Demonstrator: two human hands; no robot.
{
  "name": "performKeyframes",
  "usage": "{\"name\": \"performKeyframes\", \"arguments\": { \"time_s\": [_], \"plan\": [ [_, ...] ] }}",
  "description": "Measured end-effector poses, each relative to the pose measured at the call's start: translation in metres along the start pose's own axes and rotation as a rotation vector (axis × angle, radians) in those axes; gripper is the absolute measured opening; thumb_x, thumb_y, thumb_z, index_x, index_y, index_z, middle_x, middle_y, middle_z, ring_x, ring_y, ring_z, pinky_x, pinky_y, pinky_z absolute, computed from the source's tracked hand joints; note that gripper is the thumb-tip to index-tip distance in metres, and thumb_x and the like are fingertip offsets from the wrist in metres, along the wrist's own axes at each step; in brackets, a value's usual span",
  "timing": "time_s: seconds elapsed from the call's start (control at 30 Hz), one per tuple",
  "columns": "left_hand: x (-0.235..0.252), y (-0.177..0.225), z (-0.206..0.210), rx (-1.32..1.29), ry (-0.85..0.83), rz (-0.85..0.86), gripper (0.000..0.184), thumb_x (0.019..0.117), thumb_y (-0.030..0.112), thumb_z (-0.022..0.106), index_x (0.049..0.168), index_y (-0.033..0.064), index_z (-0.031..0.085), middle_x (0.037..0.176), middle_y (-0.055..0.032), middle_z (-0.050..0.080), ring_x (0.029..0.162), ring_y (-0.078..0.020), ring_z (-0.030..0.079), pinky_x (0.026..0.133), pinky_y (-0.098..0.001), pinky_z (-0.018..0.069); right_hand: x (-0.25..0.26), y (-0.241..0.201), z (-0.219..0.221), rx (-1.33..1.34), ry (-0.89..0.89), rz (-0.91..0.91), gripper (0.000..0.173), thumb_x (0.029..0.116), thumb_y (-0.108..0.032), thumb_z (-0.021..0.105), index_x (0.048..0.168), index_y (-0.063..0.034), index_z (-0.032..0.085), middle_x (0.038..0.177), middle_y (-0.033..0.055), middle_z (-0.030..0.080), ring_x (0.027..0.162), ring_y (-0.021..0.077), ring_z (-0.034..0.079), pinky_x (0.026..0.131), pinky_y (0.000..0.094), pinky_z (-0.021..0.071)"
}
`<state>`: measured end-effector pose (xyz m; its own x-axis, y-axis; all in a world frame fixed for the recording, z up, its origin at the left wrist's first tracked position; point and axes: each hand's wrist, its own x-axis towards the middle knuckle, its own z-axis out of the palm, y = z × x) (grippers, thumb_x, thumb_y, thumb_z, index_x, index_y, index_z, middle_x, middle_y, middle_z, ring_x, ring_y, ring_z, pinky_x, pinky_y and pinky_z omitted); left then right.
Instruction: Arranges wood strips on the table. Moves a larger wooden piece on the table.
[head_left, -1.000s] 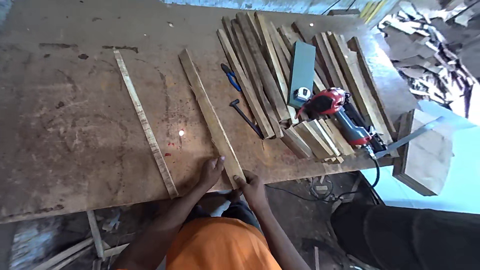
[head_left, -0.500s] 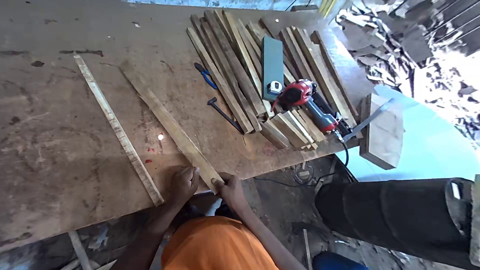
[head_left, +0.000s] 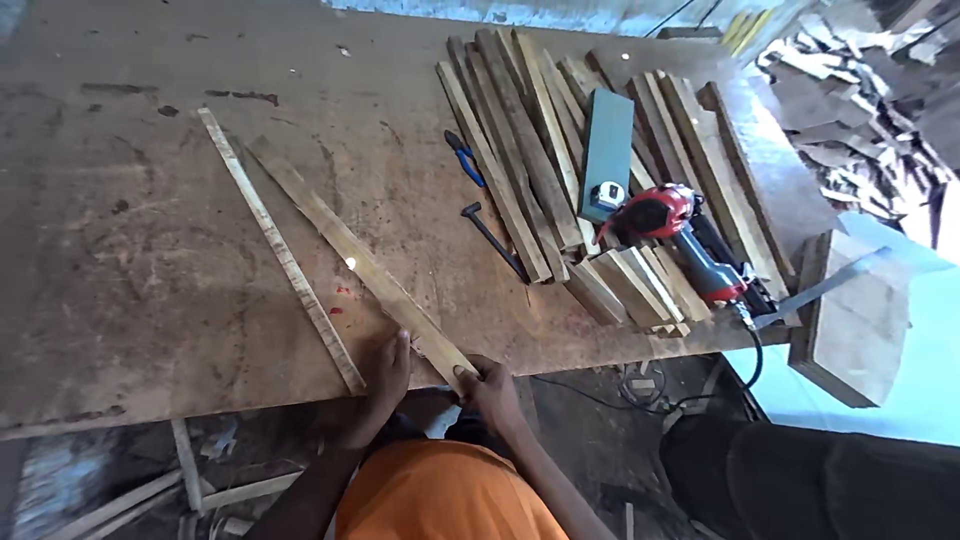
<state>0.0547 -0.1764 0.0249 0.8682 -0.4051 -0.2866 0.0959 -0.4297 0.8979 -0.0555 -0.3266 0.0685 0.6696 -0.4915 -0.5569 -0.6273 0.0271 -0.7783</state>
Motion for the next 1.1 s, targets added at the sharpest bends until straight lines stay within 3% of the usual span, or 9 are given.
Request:
{"name": "performKeyframes", "arguments": {
  "time_s": [0.1, 0.17, 0.23, 0.37, 0.6, 0.73, 0.9, 1.0, 1.1],
  "plan": [
    [0.005, 0.009, -0.007, 0.222, -0.029, -0.021, 0.048, 0.1060, 0.049, 0.050, 0.105, 0.0045, 0.068, 0.079, -0.0099, 0.066, 0.071, -0.0250, 0.065, 0.071, -0.0511, 0.0561, 0.001, 0.002, 0.001, -0.001, 0.011, 0.005, 0.016, 0.0997, -0.015, 0.067, 0.112, -0.0047, 0.071, 0.083, 0.0100, 0.072, 0.064, 0.0192, 0.068, 0.060, 0.0368, 0.0597],
    [0.008, 0.014, -0.007, 0.360, -0.062, -0.035, 0.057, 0.0988, 0.061, 0.056, 0.106, 0.0054, 0.067, 0.081, -0.0105, 0.068, 0.075, -0.0270, 0.068, 0.072, -0.0541, 0.0571, 0.002, 0.004, 0.001, -0.003, 0.027, -0.008, 0.018, 0.0993, -0.014, 0.067, 0.114, -0.0050, 0.072, 0.085, 0.0103, 0.072, 0.066, 0.0198, 0.068, 0.061, 0.0383, 0.0598],
    [0.010, 0.020, -0.007, 0.441, -0.088, -0.053, 0.061, 0.0982, 0.064, 0.054, 0.101, 0.0048, 0.067, 0.079, -0.0114, 0.067, 0.075, -0.0287, 0.068, 0.071, -0.0548, 0.0568, 0.003, 0.006, 0.001, 0.004, 0.040, -0.026, 0.018, 0.0990, -0.014, 0.067, 0.114, -0.0047, 0.072, 0.085, 0.0104, 0.073, 0.067, 0.0198, 0.069, 0.063, 0.0389, 0.0598],
    [0.008, 0.030, -0.001, 0.456, -0.145, -0.108, 0.064, 0.1029, 0.061, 0.045, 0.078, 0.0054, 0.063, 0.068, -0.0105, 0.058, 0.065, -0.0272, 0.061, 0.064, -0.0506, 0.0529, 0.002, 0.010, 0.001, 0.039, 0.075, -0.038, 0.017, 0.0987, -0.012, 0.067, 0.113, -0.0040, 0.072, 0.084, 0.0102, 0.073, 0.065, 0.0194, 0.069, 0.062, 0.0377, 0.0599],
    [0.022, 0.028, 0.009, 0.271, -0.274, -0.083, 0.065, 0.1057, 0.057, 0.042, 0.076, 0.0026, 0.063, 0.067, -0.0108, 0.063, 0.060, -0.0238, 0.063, 0.061, -0.0447, 0.0549, -0.004, 0.020, -0.002, 0.091, 0.178, -0.087, 0.017, 0.1005, -0.010, 0.064, 0.115, -0.0039, 0.072, 0.083, 0.0092, 0.073, 0.065, 0.0176, 0.068, 0.063, 0.0368, 0.0587],
    [0.042, 0.029, 0.016, 0.190, -0.361, -0.078, 0.064, 0.1074, 0.053, 0.042, 0.082, -0.0012, 0.065, 0.074, -0.0126, 0.065, 0.068, -0.0244, 0.066, 0.070, -0.0459, 0.0568, -0.001, 0.026, 0.001, 0.110, 0.242, -0.113, 0.016, 0.1008, -0.012, 0.065, 0.112, -0.0037, 0.072, 0.082, 0.0087, 0.073, 0.065, 0.0180, 0.068, 0.062, 0.0373, 0.0595],
    [0.062, 0.032, 0.030, 0.172, -0.306, -0.017, 0.063, 0.1073, 0.053, 0.043, 0.083, -0.0007, 0.065, 0.073, -0.0127, 0.064, 0.068, -0.0253, 0.064, 0.069, -0.0480, 0.0557, 0.004, 0.025, 0.003, 0.055, 0.294, -0.185, 0.017, 0.0993, -0.013, 0.067, 0.113, -0.0040, 0.071, 0.083, 0.0074, 0.074, 0.066, 0.0176, 0.071, 0.063, 0.0374, 0.0619],
    [0.072, 0.025, 0.029, 0.025, -0.128, 0.035, 0.048, 0.1104, 0.039, 0.044, 0.104, -0.0009, 0.070, 0.087, -0.0132, 0.071, 0.078, -0.0238, 0.071, 0.078, -0.0463, 0.0604, 0.008, 0.026, 0.001, -0.069, 0.330, -0.209, 0.021, 0.0960, -0.017, 0.072, 0.114, -0.0067, 0.071, 0.085, 0.0061, 0.074, 0.069, 0.0172, 0.071, 0.067, 0.0412, 0.0617],
    [0.077, 0.024, 0.001, 0.016, 0.025, 0.095, 0.037, 0.1101, 0.032, 0.046, 0.128, 0.0037, 0.063, 0.106, -0.0139, 0.072, 0.093, -0.0237, 0.073, 0.087, -0.0469, 0.0608, 0.011, 0.020, -0.003, -0.196, 0.371, -0.182, 0.028, 0.0917, -0.021, 0.078, 0.117, -0.0100, 0.072, 0.087, 0.0066, 0.074, 0.071, 0.0195, 0.069, 0.069, 0.0463, 0.0595]
  ]
}}
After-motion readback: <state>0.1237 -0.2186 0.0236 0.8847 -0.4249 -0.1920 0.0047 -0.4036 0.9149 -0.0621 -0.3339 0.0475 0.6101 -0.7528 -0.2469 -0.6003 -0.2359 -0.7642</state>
